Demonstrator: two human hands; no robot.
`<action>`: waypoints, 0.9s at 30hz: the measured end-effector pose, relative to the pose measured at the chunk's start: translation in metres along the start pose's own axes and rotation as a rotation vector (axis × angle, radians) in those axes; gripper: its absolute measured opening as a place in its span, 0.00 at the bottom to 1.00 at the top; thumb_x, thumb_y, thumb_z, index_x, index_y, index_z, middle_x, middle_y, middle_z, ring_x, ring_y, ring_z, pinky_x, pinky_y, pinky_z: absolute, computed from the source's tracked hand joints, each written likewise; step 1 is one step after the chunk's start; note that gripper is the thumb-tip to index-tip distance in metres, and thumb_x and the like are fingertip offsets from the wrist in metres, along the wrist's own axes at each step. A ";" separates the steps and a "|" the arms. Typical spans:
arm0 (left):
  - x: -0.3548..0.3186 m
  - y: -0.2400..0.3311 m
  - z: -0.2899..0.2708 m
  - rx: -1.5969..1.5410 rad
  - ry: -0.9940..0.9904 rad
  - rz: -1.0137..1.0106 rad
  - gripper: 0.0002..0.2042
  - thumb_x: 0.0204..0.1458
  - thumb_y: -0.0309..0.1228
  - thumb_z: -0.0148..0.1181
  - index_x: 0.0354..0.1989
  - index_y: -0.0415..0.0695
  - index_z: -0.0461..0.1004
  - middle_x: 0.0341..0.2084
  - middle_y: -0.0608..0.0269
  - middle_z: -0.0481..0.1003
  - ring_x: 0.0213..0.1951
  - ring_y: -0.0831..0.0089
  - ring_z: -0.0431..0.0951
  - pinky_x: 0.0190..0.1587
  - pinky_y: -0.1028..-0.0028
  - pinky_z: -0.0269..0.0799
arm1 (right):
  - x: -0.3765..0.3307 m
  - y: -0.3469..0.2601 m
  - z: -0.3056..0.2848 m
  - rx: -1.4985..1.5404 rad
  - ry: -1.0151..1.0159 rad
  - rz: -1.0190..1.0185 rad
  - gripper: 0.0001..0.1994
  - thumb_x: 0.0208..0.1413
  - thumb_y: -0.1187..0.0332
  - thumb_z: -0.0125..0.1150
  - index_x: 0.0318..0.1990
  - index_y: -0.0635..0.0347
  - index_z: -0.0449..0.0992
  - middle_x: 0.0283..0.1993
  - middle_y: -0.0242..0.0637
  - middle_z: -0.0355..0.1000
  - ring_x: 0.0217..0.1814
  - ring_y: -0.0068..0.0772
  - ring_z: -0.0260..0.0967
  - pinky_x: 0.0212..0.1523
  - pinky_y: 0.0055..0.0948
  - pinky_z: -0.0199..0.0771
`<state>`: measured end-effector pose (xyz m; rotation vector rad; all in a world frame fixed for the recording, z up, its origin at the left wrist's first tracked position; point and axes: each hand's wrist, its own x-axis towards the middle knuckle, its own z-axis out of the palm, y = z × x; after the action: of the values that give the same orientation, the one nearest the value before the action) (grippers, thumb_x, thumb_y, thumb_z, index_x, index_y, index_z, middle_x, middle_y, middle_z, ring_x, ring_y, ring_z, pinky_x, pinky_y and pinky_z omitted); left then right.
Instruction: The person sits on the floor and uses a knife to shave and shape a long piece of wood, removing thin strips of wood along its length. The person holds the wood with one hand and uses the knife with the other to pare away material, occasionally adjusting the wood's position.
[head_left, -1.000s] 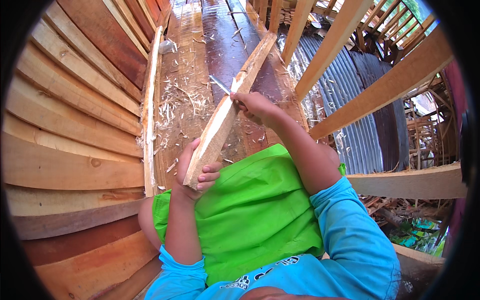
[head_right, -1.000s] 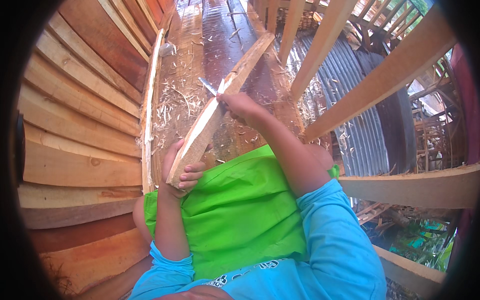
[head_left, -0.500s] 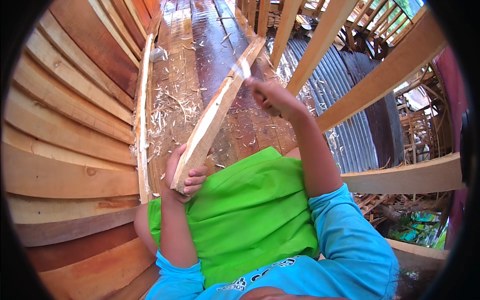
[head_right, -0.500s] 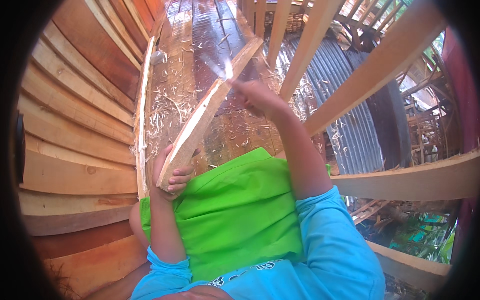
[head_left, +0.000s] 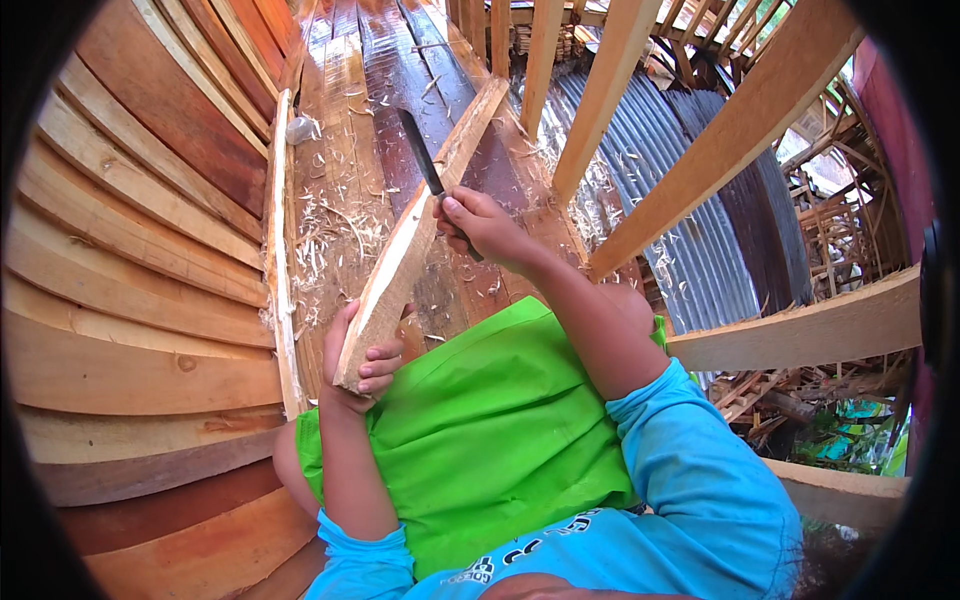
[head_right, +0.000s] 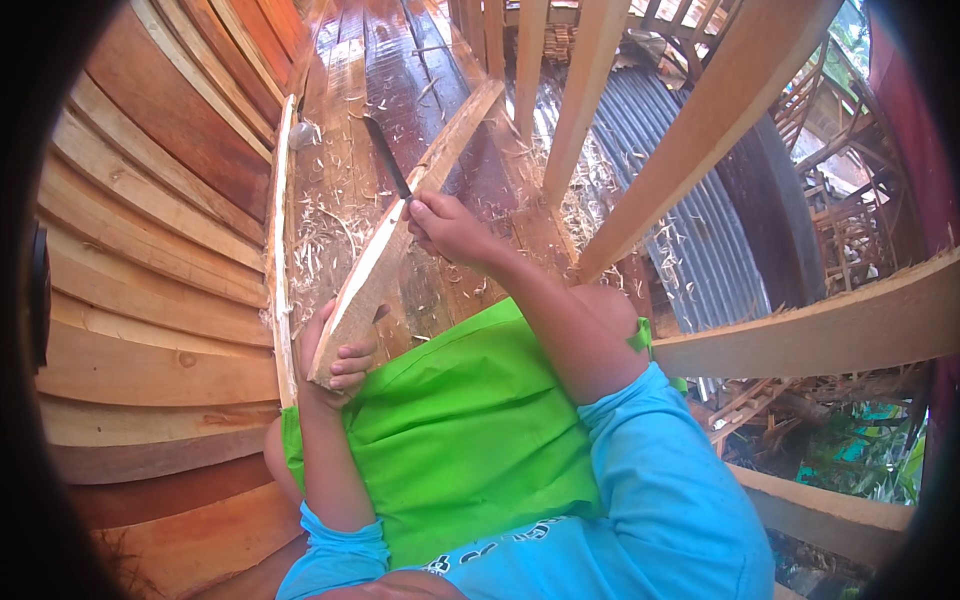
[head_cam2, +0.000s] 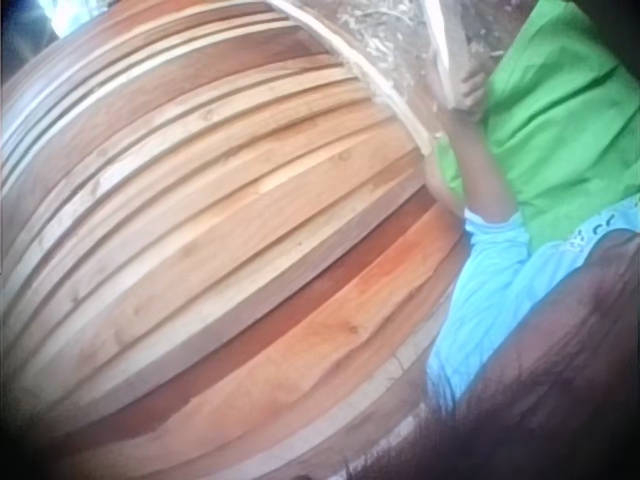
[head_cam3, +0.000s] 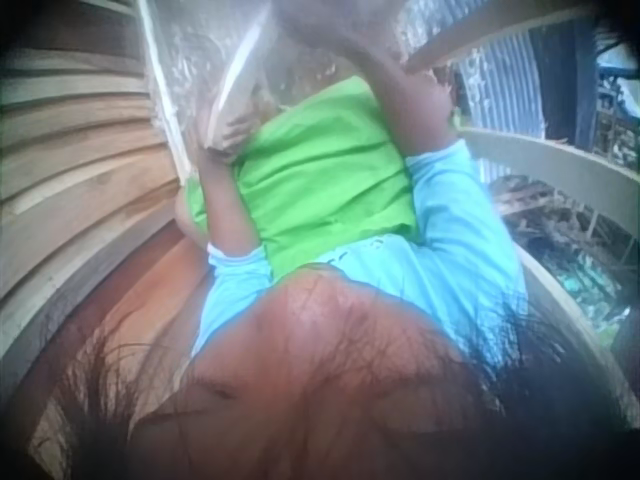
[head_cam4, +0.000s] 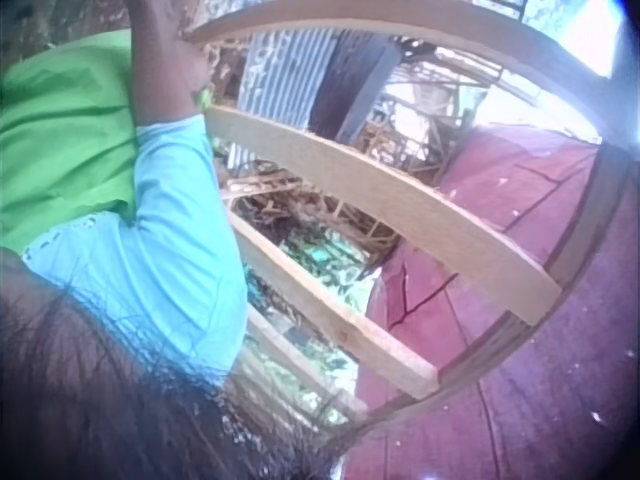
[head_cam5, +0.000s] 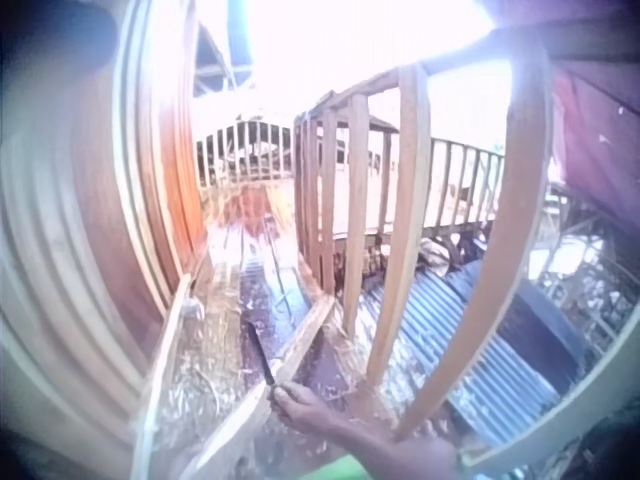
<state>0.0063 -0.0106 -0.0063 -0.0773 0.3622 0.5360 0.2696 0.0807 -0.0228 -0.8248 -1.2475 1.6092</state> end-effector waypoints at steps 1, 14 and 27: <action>0.001 0.001 -0.002 -0.001 -0.004 -0.004 0.34 0.60 0.54 0.40 0.64 0.38 0.55 0.16 0.64 0.61 0.12 0.76 0.62 0.09 0.76 0.61 | -0.001 -0.002 0.000 -0.061 -0.006 0.024 0.13 0.68 0.58 0.46 0.40 0.59 0.67 0.25 0.25 0.60 0.22 0.15 0.57 0.22 0.18 0.59; 0.000 0.004 -0.001 0.012 -0.032 -0.023 0.32 0.60 0.54 0.39 0.59 0.36 0.60 0.17 0.64 0.61 0.13 0.76 0.62 0.09 0.77 0.61 | -0.020 0.011 0.003 -0.922 -0.086 0.097 0.18 0.61 0.54 0.56 0.33 0.64 0.75 0.25 0.38 0.73 0.25 0.32 0.66 0.29 0.34 0.64; -0.003 0.003 -0.011 0.071 0.031 0.013 0.28 0.63 0.51 0.33 0.58 0.38 0.62 0.16 0.66 0.60 0.12 0.78 0.60 0.08 0.78 0.59 | -0.021 0.021 0.059 -1.251 0.266 0.117 0.26 0.61 0.55 0.39 0.20 0.65 0.76 0.25 0.56 0.73 0.31 0.60 0.73 0.39 0.54 0.71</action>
<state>-0.0011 -0.0108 -0.0157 -0.0147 0.4115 0.5345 0.2184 0.0385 -0.0281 -1.7976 -1.9904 0.5897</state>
